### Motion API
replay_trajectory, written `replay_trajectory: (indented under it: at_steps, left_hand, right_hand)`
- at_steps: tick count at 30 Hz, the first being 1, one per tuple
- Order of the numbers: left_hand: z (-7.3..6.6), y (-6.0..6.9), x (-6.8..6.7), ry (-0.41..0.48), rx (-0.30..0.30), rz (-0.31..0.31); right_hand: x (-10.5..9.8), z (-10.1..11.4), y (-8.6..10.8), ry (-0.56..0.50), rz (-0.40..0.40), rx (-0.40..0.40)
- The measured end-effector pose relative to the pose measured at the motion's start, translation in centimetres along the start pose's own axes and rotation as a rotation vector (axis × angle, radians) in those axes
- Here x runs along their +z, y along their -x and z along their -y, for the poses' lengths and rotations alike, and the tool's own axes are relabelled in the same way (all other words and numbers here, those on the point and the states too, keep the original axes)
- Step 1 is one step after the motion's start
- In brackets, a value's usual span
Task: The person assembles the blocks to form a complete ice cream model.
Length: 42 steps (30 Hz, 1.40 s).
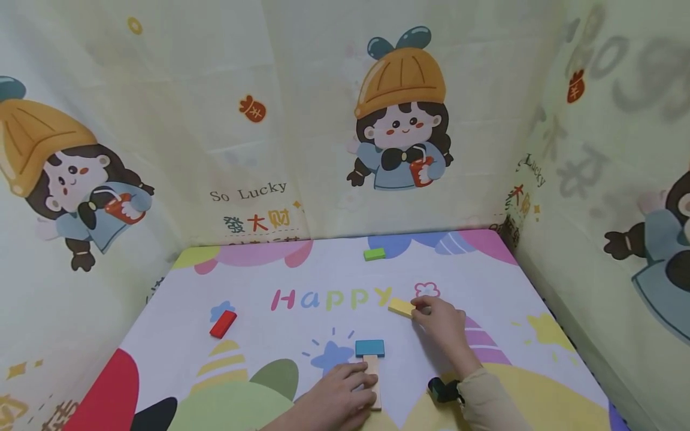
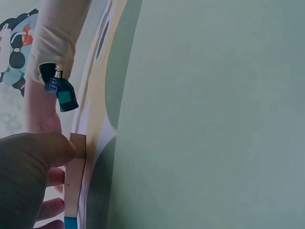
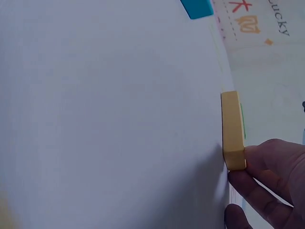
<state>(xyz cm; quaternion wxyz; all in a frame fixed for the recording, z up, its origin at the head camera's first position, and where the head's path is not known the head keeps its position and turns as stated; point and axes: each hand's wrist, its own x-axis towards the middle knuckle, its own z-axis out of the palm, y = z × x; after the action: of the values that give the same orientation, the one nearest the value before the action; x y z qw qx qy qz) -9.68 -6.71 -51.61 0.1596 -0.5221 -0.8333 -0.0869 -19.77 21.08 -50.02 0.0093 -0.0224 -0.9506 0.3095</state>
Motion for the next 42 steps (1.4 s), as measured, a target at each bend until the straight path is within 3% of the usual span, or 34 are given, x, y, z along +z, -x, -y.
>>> replay_trajectory:
  at_steps: [16,24,29,35,42]
  left_hand:
    - [-0.2,-0.1,-0.4,0.032,-0.026,0.049]
    - [-0.2,-0.1,-0.1,0.014,-0.024,0.026]
    - [-0.2,-0.2,-0.1,0.014,-0.03,0.053]
    - [-0.2,-0.1,-0.2,0.042,-0.044,0.088]
    - [-0.3,0.0,-0.2,0.008,-0.032,0.057]
  right_hand:
    - [2.3,3.0,0.7,-0.035,0.023,-0.092]
    - [2.8,3.7,0.8,-0.037,0.058,-0.206]
    - [2.9,3.8,1.0,-0.005,0.096,-0.263]
    - [3.0,3.9,1.3,-0.003,0.139,-0.249]
    - [2.7,4.1,1.9,0.007,0.16,-0.248]
